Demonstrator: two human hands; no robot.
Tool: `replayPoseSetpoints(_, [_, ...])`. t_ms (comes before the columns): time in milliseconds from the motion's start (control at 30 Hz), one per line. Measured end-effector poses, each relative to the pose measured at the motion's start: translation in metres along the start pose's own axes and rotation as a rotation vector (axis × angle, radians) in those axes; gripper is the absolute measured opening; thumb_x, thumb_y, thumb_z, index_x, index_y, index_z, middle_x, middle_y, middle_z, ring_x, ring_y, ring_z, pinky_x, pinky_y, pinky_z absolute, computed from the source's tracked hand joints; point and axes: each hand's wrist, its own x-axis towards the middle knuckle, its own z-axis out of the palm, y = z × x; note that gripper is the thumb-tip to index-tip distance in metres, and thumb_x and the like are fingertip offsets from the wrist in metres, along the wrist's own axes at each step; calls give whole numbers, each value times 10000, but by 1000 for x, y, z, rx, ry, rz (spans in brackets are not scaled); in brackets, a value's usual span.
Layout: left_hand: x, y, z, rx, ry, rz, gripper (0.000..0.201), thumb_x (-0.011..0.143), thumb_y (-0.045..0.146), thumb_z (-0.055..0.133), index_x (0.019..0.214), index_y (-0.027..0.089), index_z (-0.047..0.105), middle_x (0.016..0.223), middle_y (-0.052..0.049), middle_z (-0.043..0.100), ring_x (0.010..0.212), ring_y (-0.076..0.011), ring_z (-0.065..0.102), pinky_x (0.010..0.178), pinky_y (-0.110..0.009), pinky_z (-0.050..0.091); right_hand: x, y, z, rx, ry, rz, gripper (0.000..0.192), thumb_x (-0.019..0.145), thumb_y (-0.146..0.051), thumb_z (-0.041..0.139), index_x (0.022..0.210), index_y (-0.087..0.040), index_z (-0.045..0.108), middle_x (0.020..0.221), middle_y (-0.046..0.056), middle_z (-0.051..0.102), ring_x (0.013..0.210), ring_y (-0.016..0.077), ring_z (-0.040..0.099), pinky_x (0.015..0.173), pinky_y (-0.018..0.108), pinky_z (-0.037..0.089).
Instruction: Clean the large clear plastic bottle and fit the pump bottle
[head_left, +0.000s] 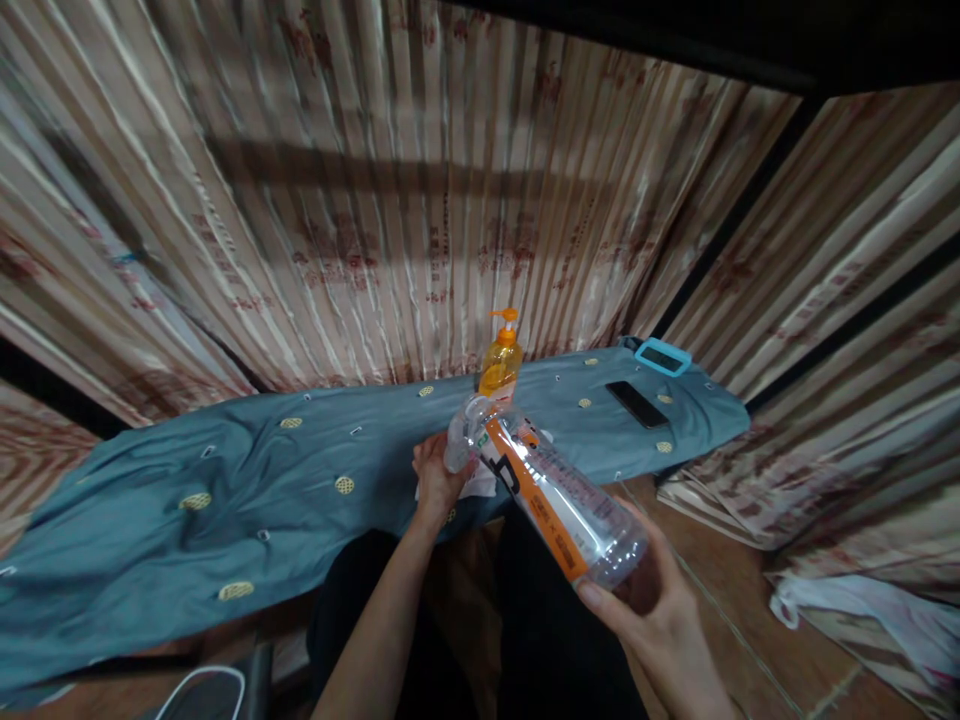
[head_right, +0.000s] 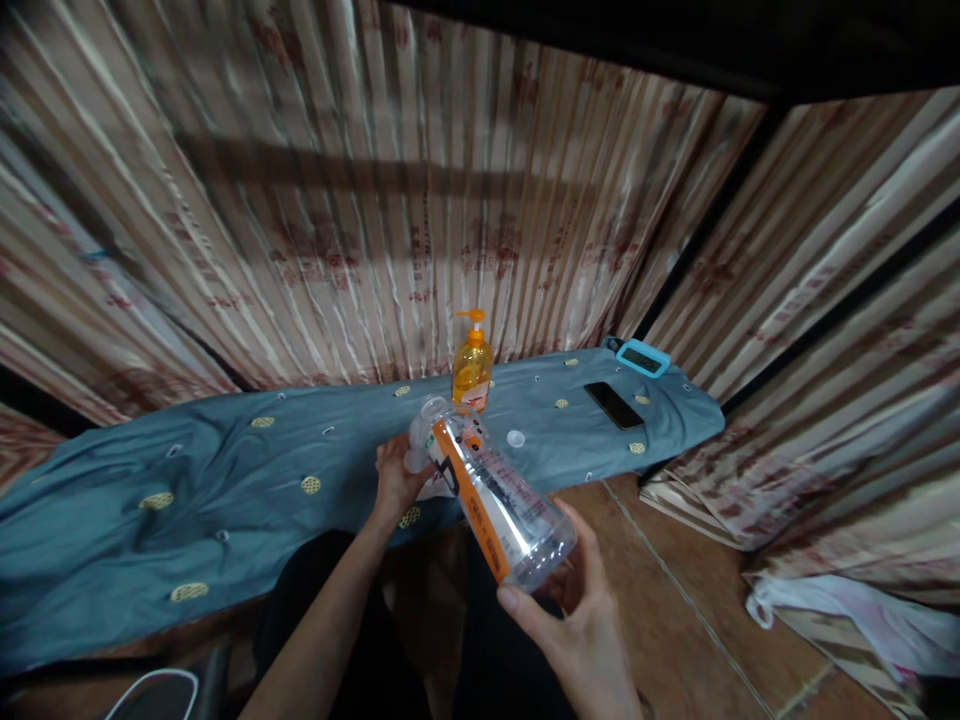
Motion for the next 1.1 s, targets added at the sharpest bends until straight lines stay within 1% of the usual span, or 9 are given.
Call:
replayPoseSetpoints(200, [-2, 0, -1, 37, -25, -19, 489, 696, 327, 804, 1149, 189, 678, 1198, -117, 674, 1135, -318, 568, 957, -440, 468, -2, -9, 8, -9, 75, -7, 788, 623, -279, 938, 1292, -254, 524, 1185, 93, 758, 915, 256, 783, 751, 319, 647])
replayPoseSetpoints(300, [-1, -1, -2, 63, -44, -16, 500, 693, 372, 815, 1137, 187, 680, 1178, -117, 673, 1116, -316, 570, 931, -430, 471, -2, -10, 9, -26, 93, -21, 783, 603, -292, 942, 1273, -251, 539, 1166, 97, 763, 932, 268, 775, 747, 330, 643])
replayPoseSetpoints(500, [-1, -3, -5, 98, -68, -4, 463, 703, 408, 810, 1100, 201, 695, 1137, -100, 673, 1101, -310, 554, 920, -421, 454, -1, -7, 7, -40, 66, -8, 801, 620, -344, 938, 1298, -271, 518, 1172, 90, 767, 938, 282, 769, 757, 350, 633])
replayPoseSetpoints(633, [-1, -4, -7, 125, -86, 26, 389, 750, 420, 774, 1063, 196, 715, 1112, -101, 670, 1076, -306, 550, 906, -417, 438, -1, -7, 7, -19, 50, -18, 787, 615, -297, 941, 1282, -272, 523, 1178, 85, 767, 933, 276, 775, 754, 338, 635])
replayPoseSetpoints(767, [-1, -5, -9, 148, -87, 63, 331, 769, 413, 756, 1026, 206, 725, 1042, -85, 667, 1036, -290, 564, 888, -397, 433, -2, -10, 8, -15, 58, -21, 788, 626, -272, 931, 1294, -256, 512, 1144, 90, 775, 882, 268, 789, 722, 329, 640])
replayPoseSetpoints(933, [2, -5, -11, 172, -90, 83, 277, 762, 412, 768, 933, 197, 733, 954, -73, 663, 967, -268, 595, 841, -370, 425, -2, -9, 6, -30, 63, -26, 771, 632, -270, 929, 1286, -256, 521, 1155, 88, 771, 898, 264, 789, 726, 319, 643])
replayPoseSetpoints(1100, [4, -5, -11, 173, -117, 131, 226, 807, 401, 729, 780, 179, 699, 734, -22, 611, 788, -207, 596, 749, -318, 393, 0, -2, 0, -38, 3, -30, 777, 677, -246, 915, 1324, -262, 486, 1198, 94, 761, 942, 263, 785, 769, 321, 642])
